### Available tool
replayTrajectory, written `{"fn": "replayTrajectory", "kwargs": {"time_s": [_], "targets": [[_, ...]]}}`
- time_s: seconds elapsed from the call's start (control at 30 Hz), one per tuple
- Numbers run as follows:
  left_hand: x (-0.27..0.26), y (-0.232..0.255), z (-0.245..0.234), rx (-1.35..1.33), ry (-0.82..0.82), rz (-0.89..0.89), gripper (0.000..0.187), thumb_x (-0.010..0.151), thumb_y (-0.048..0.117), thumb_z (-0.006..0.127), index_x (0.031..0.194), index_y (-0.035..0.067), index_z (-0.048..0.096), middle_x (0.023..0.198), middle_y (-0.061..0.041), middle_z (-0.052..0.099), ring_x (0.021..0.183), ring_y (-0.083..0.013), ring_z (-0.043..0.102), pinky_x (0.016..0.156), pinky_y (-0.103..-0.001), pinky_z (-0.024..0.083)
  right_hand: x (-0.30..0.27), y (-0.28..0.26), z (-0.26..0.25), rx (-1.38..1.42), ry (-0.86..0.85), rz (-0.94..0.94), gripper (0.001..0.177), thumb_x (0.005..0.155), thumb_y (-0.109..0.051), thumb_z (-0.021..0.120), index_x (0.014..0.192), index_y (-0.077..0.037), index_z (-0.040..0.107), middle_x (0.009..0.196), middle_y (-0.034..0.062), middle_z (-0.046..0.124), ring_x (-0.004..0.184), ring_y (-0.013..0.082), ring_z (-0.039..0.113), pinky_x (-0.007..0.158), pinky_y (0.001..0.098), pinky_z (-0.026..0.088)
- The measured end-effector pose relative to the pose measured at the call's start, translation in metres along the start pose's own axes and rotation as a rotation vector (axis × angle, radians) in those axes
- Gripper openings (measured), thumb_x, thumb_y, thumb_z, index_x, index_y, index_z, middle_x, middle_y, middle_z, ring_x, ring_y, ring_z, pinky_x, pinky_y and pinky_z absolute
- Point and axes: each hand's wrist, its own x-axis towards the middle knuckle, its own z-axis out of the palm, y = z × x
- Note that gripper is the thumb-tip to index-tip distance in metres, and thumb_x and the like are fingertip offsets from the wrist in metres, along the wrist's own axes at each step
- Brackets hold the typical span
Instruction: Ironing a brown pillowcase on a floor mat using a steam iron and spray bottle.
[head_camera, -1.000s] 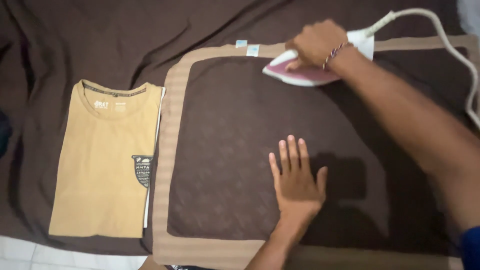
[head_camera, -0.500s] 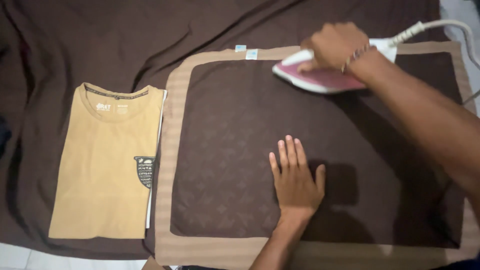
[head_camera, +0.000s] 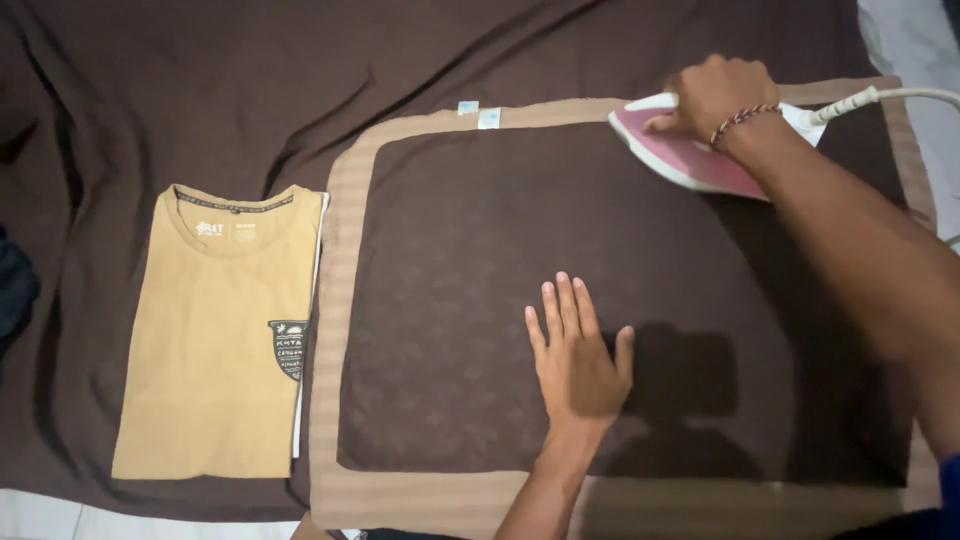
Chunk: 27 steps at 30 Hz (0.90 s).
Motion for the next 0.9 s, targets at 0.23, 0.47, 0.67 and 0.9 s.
{"fn": "replayTrajectory", "kwargs": {"time_s": [0.23,0.47,0.67,0.9], "targets": [[0.002,0.0,-0.003,-0.023,0.052,0.051,0.077,0.097,0.04,0.06,0.151,-0.011,0.04,0.159,-0.029,0.038,0.153,-0.0411,0.029,0.123,-0.057,0.018,-0.037,0.022,-0.011,0.051,0.063,0.02,0.062,0.08,-0.071,0.072,0.12,-0.024,0.078,0.104,0.0168,0.077,0.094,0.0381,0.075,0.08,0.0509,0.06],[0.0,-0.005,0.007,0.036,0.033,0.049,0.077,0.096,0.042,0.057,0.151,-0.008,0.038,0.161,-0.026,0.034,0.152,-0.0397,0.026,0.122,-0.058,0.014,-0.136,0.035,-0.004,0.049,-0.109,-0.046,0.056,0.084,-0.068,0.067,0.118,-0.026,0.077,0.101,0.0157,0.078,0.097,0.0356,0.076,0.082,0.0475,0.062],[0.001,-0.006,0.01,0.088,0.028,0.067,0.078,0.098,0.044,0.055,0.152,-0.008,0.037,0.161,-0.026,0.034,0.152,-0.0398,0.026,0.121,-0.058,0.014,-0.146,0.104,0.03,0.094,-0.103,0.149,0.057,0.085,-0.068,0.068,0.117,-0.022,0.077,0.099,0.0154,0.079,0.093,0.035,0.077,0.079,0.0467,0.062],[0.0,-0.006,0.019,0.144,0.02,0.064,0.078,0.098,0.047,0.053,0.153,-0.006,0.036,0.162,-0.025,0.033,0.152,-0.0402,0.025,0.122,-0.059,0.015,-0.205,0.205,0.092,0.158,-0.047,0.433,0.062,0.088,-0.066,0.068,0.124,-0.016,0.074,0.09,0.0196,0.078,0.076,0.0348,0.077,0.065,0.0469,0.064]]}}
